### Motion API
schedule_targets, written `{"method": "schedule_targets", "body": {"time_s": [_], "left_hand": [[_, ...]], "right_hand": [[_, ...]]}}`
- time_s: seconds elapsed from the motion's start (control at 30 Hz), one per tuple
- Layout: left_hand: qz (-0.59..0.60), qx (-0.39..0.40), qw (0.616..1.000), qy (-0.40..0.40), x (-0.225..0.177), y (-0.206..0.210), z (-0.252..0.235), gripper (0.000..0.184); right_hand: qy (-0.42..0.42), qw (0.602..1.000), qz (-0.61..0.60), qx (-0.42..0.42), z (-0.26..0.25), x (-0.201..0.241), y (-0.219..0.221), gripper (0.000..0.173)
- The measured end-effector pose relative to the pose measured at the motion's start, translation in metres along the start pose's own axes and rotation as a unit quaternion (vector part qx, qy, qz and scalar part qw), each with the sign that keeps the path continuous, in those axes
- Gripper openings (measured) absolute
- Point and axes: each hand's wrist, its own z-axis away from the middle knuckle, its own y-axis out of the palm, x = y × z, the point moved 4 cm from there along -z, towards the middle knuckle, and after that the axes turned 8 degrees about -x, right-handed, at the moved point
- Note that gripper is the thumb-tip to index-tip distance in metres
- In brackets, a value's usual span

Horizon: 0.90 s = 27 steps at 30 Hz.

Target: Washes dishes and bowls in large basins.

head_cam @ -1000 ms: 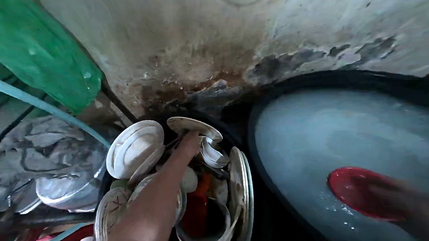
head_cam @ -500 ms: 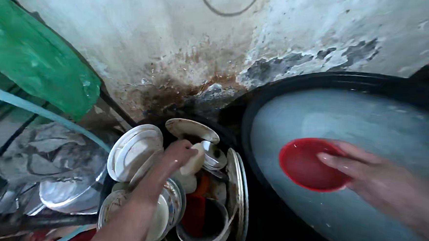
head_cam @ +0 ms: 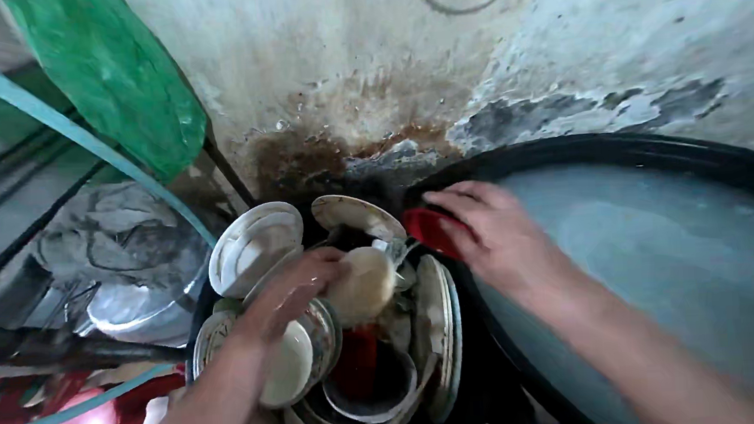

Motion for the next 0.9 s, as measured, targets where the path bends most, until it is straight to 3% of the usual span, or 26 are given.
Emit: {"method": "schedule_targets", "body": {"time_s": [0.07,0.13,0.23,0.3,0.43,0.5,0.6,0.63,0.7,0.77,0.83,0.9], "left_hand": [[-0.033,-0.056,0.998,0.018,0.005,-0.024,0.023,0.028],[-0.139,-0.129,0.982,0.022,0.006,-0.039,0.061,0.026],[-0.272,-0.244,0.918,0.153,0.038,-0.031,0.112,0.020],[-0.333,-0.222,0.901,0.164,0.062,-0.015,0.127,0.019],[-0.382,-0.077,0.919,0.058,0.093,0.003,0.124,0.036],[-0.363,-0.106,0.921,0.090,0.077,-0.003,0.119,0.038],[-0.388,-0.188,0.882,0.189,0.037,-0.009,0.096,0.034],[-0.410,-0.180,0.876,0.180,0.023,-0.006,0.083,0.035],[-0.462,-0.066,0.882,0.067,-0.001,0.013,0.050,0.042],[-0.486,0.008,0.874,0.006,-0.004,0.044,0.011,0.045],[-0.511,0.031,0.857,-0.060,0.008,0.078,-0.022,0.046],[-0.519,0.019,0.848,-0.109,0.028,0.104,-0.045,0.057]], "right_hand": [[0.049,0.998,0.029,0.001,0.012,-0.040,-0.018,0.037],[0.100,0.994,0.048,0.002,0.037,-0.084,-0.033,0.039],[0.195,0.977,0.083,0.012,0.085,-0.134,-0.050,0.041],[0.254,0.962,0.098,0.028,0.112,-0.146,-0.059,0.040],[0.216,0.967,0.138,0.011,0.153,-0.169,-0.061,0.039],[0.201,0.967,0.153,0.019,0.163,-0.171,-0.057,0.040],[0.213,0.965,0.141,0.051,0.173,-0.175,-0.045,0.038],[0.229,0.964,0.122,0.061,0.178,-0.180,-0.040,0.038],[0.312,0.944,0.056,0.088,0.187,-0.188,-0.034,0.038],[0.431,0.896,-0.037,0.099,0.195,-0.192,-0.037,0.042],[0.526,0.840,-0.116,0.071,0.198,-0.187,-0.047,0.043],[0.559,0.813,-0.157,0.039,0.199,-0.185,-0.058,0.045]]}}
